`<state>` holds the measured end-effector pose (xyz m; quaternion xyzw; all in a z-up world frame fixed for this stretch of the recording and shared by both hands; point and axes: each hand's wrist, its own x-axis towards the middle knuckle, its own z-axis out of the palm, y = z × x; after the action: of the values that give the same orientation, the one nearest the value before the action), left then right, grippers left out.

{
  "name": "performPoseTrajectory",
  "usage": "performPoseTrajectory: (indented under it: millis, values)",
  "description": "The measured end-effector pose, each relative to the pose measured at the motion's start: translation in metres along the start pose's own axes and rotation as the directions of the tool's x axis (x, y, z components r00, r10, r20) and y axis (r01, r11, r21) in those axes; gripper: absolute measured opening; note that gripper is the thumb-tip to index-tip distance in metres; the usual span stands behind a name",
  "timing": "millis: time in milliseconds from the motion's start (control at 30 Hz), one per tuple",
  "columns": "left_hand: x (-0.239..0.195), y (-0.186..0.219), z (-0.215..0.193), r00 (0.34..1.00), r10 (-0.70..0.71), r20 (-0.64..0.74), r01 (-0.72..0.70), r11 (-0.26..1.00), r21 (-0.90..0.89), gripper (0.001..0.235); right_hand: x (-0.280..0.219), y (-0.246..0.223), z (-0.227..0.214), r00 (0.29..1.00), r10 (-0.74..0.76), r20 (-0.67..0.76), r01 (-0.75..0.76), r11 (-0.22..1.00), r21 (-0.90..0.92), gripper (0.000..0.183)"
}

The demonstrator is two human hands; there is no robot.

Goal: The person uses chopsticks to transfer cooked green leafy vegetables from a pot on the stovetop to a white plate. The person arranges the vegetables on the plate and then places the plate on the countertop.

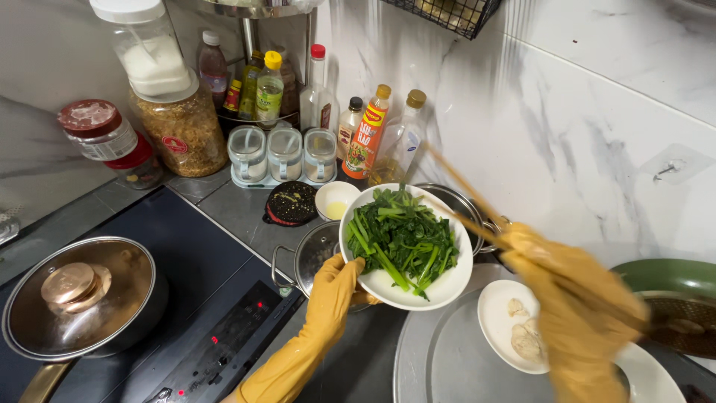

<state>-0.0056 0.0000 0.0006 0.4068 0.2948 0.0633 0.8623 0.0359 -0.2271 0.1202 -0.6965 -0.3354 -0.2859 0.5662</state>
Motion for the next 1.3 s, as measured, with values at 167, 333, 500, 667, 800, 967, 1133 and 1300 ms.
performPoseTrajectory:
  millis: [167, 333, 500, 667, 800, 967, 1133, 1300]
  values:
    - [-0.004, -0.001, 0.002, 0.999, 0.045, -0.026, -0.043, 0.997, 0.062, 0.028, 0.002, -0.002, 0.035, 0.912, 0.398, -0.094, -0.409, 0.898, -0.162, 0.012]
    - [-0.003, -0.001, 0.0, 0.999, 0.011, -0.04, -0.012, 1.0, -0.012, 0.033, 0.008, 0.008, 0.015, 0.911, 0.412, -0.009, -0.401, 0.88, -0.256, 0.007]
    - [-0.002, 0.003, 0.001, 0.999, 0.018, -0.043, -0.015, 0.998, 0.062, 0.028, 0.03, -0.016, 0.02, 0.795, 0.558, -0.238, -0.558, 0.826, 0.075, 0.019]
    - [0.015, 0.007, -0.015, 0.992, 0.081, -0.099, -0.078, 0.996, 0.036, 0.028, 0.038, 0.026, 0.005, 0.909, 0.317, -0.27, -0.393, 0.866, -0.308, 0.015]
    - [0.015, 0.027, -0.03, 0.971, 0.183, -0.155, -0.179, 0.983, 0.035, 0.028, 0.052, 0.013, 0.027, 0.422, 0.866, -0.27, -0.907, 0.402, -0.127, 0.055]
    - [0.011, 0.044, -0.041, 0.952, 0.232, -0.198, -0.226, 0.973, 0.052, 0.031, 0.008, 0.17, 0.065, 0.53, 0.831, -0.17, -0.827, 0.551, 0.114, 0.044]
    - [0.0, 0.056, -0.039, 0.943, 0.223, -0.246, -0.208, 0.974, 0.084, 0.029, -0.009, 0.244, 0.101, 0.579, 0.805, -0.13, -0.807, 0.588, 0.049, 0.048]
    - [-0.004, 0.058, -0.036, 0.949, 0.204, -0.239, -0.186, 0.978, 0.096, 0.029, 0.002, 0.24, 0.081, 0.616, 0.788, -0.006, -0.672, 0.522, -0.526, 0.041]
